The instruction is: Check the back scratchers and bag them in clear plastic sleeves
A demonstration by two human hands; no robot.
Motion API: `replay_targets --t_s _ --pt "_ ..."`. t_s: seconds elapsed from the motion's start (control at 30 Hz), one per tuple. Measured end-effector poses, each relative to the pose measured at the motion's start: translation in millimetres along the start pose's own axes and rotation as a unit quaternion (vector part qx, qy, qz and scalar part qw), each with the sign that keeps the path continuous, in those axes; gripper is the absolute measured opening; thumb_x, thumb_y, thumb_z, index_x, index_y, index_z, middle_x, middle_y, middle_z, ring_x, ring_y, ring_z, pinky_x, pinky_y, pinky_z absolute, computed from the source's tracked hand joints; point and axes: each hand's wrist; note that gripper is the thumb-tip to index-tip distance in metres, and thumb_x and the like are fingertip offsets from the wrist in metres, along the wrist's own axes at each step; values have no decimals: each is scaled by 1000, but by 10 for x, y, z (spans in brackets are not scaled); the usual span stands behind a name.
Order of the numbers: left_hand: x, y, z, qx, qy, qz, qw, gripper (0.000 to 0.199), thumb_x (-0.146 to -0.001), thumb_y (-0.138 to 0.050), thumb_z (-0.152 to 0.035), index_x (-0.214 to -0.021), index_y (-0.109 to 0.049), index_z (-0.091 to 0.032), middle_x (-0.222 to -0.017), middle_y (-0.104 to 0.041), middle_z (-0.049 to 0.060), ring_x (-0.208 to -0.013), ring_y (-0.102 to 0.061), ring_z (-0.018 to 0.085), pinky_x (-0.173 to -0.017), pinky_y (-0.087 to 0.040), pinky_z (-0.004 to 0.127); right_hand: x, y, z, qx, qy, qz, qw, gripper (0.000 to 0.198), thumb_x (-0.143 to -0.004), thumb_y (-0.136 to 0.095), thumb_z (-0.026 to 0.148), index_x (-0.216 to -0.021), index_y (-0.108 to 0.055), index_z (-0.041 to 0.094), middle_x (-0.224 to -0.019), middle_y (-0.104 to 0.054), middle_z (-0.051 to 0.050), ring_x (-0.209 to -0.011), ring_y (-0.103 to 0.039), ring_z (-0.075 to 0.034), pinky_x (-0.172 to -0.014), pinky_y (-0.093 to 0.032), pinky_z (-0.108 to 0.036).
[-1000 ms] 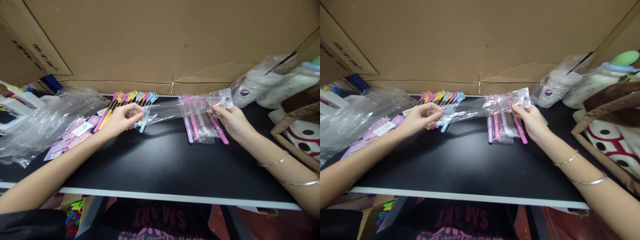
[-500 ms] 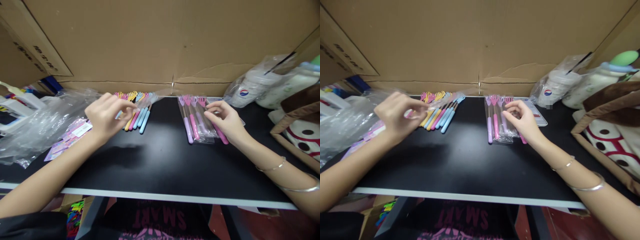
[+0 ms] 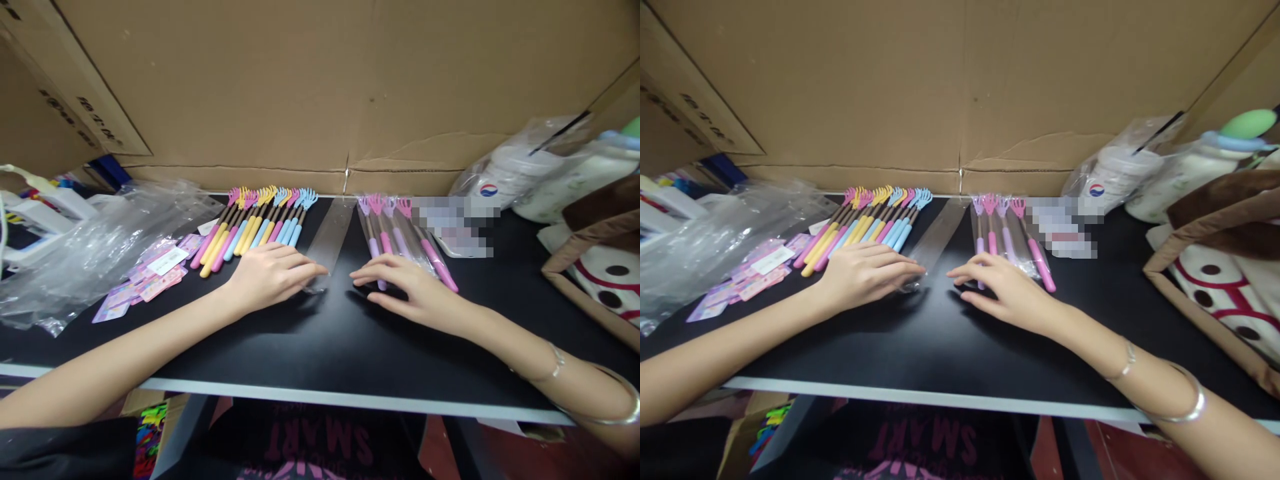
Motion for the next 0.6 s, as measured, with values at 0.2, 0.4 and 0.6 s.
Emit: replay_targets --t_s 0.2,0.4,0.6 --pt "-20 -9 -135 81 -21 6 997 22 -96 -51 -31 -110 -67 -25 -91 -74 -1 -80 -68 13 -73 -48 24 57 -82 78 5 10 43 999 53 -93 -51 41 -144 -44 28 -133 -54 -13 -120 -53 -26 -100 -46 -45" --pt "-1 -53 -135 159 -68 61 983 35 -95 -51 -44 -121 -62 -23 -119 -69 4 -104 -66 16 -89 -51 28 45 -62 97 26 -4 66 997 55 -93 -49 46 -144 -44 27 -144 -48 -12 -137 -37 -30 -107 -38 -55" --pt "-11 -9 -87 148 -97 21 984 34 -95 -51 -44 -120 -61 -24 -125 -66 2 -115 -61 18 -96 -47 31 53 -28 66 34 12 43 998 49 -93 -49 43 -140 -45 29 -148 -43 -9 -143 -27 -27 -111 -34 -53"
Point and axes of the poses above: each hand's wrist, its own x-axis away from the middle knuckle, its own y-axis out of the back of the hand, z = x × y
